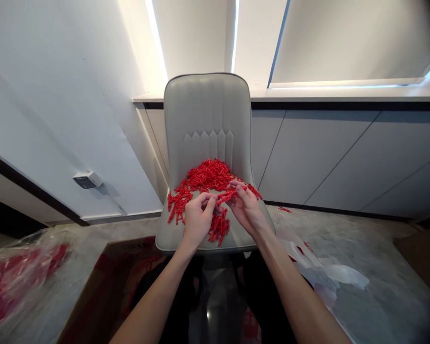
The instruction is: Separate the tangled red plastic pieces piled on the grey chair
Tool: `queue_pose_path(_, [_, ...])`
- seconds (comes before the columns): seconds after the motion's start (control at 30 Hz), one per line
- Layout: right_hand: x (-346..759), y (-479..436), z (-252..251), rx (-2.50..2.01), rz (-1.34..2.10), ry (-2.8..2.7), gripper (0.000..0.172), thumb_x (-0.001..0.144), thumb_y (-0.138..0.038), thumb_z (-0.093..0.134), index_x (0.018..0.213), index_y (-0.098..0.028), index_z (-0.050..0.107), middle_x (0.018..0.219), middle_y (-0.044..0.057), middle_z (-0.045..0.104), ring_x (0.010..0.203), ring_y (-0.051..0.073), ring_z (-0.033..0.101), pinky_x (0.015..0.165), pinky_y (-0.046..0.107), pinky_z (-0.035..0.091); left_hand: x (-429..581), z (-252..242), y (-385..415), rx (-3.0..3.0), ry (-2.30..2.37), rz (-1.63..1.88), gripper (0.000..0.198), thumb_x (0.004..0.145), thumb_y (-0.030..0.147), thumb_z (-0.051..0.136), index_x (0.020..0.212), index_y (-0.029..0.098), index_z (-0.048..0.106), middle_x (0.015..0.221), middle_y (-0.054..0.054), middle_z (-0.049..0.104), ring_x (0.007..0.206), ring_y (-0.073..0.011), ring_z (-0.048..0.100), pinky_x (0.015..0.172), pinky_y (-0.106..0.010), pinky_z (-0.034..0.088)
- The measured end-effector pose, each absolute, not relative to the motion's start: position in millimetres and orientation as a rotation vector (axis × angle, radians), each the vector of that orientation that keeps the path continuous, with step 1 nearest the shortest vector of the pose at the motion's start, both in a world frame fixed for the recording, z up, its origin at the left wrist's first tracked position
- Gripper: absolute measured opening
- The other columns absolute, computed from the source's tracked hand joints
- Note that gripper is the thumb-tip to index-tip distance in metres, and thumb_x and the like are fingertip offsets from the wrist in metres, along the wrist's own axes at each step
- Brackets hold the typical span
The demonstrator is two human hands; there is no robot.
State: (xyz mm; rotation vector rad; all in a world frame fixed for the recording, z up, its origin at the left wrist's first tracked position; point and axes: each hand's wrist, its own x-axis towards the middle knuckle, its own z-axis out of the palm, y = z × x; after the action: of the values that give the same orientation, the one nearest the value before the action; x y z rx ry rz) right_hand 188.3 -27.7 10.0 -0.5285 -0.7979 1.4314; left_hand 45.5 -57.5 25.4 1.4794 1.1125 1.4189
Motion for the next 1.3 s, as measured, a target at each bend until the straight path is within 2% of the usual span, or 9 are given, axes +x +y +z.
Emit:
queue_pose_path(0.13, [188.1,-27.8,10.2,-0.528,1.457,-0.804,0.031,0.077,-0.049,0.079,0.095,-0.026,0.071,0.093,0.001,0.067,0.075,0.014,0.062,0.078,0.033,0.055,44.6,25.5,-56.9,1.489,1.149,1.421,0.027,0.095,0.037,0.054,0.088,0.017,0.070,0.068,-0.002,0.070,0.059,-0.0156,0.066,0.062,-0.027,0.054])
queue_pose_path(0.43, [187.0,-32.9,15.2,-0.474,1.437,-0.862,0.025,0.081,-0.045,0.076,0.096,-0.026,0.071,0.093,0.002,0.068,0.083,0.016,0.063,0.080,0.033,0.053,43.1,23.1,-53.7,1.464,1.195,1.423,0.026,0.095,0.036,0.052,0.089,0.018,0.070,0.065,-0.002,0.067,0.055,-0.0156,0.062,0.058,-0.027,0.050])
queue_pose_path(0.57, [184.7,-31.8,12.5,-0.498,1.352,-0.899,0.021,0.081,-0.044,0.077,0.090,-0.026,0.071,0.086,0.001,0.065,0.076,0.014,0.060,0.077,0.031,0.051,42.9,22.7,-51.4,1.435,1.213,1.453,0.021,0.092,0.034,0.057,0.096,0.017,0.069,0.078,-0.004,0.071,0.061,-0.0150,0.063,0.061,-0.026,0.051])
queue_pose_path(0.7, [183.5,-30.4,9.6,-0.540,1.293,-0.932,0.021,0.081,-0.042,0.077,0.094,-0.027,0.072,0.081,-0.001,0.063,0.071,0.012,0.058,0.077,0.030,0.051,41.7,23.3,-48.1,1.407,1.212,1.424,0.021,0.087,0.026,0.061,0.104,0.018,0.069,0.090,-0.005,0.072,0.067,-0.0143,0.066,0.064,-0.025,0.051])
queue_pose_path(0.97, [184.8,-36.2,13.9,-0.534,1.277,-1.021,0.019,0.080,-0.033,0.078,0.097,-0.027,0.075,0.093,0.000,0.067,0.077,0.013,0.060,0.081,0.032,0.051,37.9,16.8,-43.1,1.280,1.077,1.385,0.023,0.090,0.035,0.059,0.096,0.016,0.068,0.074,-0.003,0.067,0.059,-0.0133,0.060,0.058,-0.025,0.049])
queue_pose_path(1.17, [184.1,-37.0,10.8,-0.568,1.245,-1.100,0.022,0.079,-0.032,0.078,0.101,-0.027,0.076,0.104,0.002,0.071,0.091,0.017,0.064,0.090,0.035,0.050,38.9,22.4,-45.1,1.105,1.004,1.439,0.021,0.087,0.033,0.061,0.097,0.015,0.066,0.077,-0.003,0.067,0.055,-0.0098,0.058,0.055,-0.022,0.045])
queue_pose_path(1.3, [184.4,-39.0,14.8,-0.500,1.309,-1.087,0.020,0.083,-0.029,0.074,0.102,-0.027,0.077,0.101,0.003,0.071,0.091,0.018,0.065,0.089,0.035,0.050,36.9,26.1,-44.8,0.955,0.936,1.458,0.023,0.088,0.034,0.057,0.095,0.013,0.065,0.077,-0.004,0.067,0.056,-0.0104,0.059,0.057,-0.023,0.047])
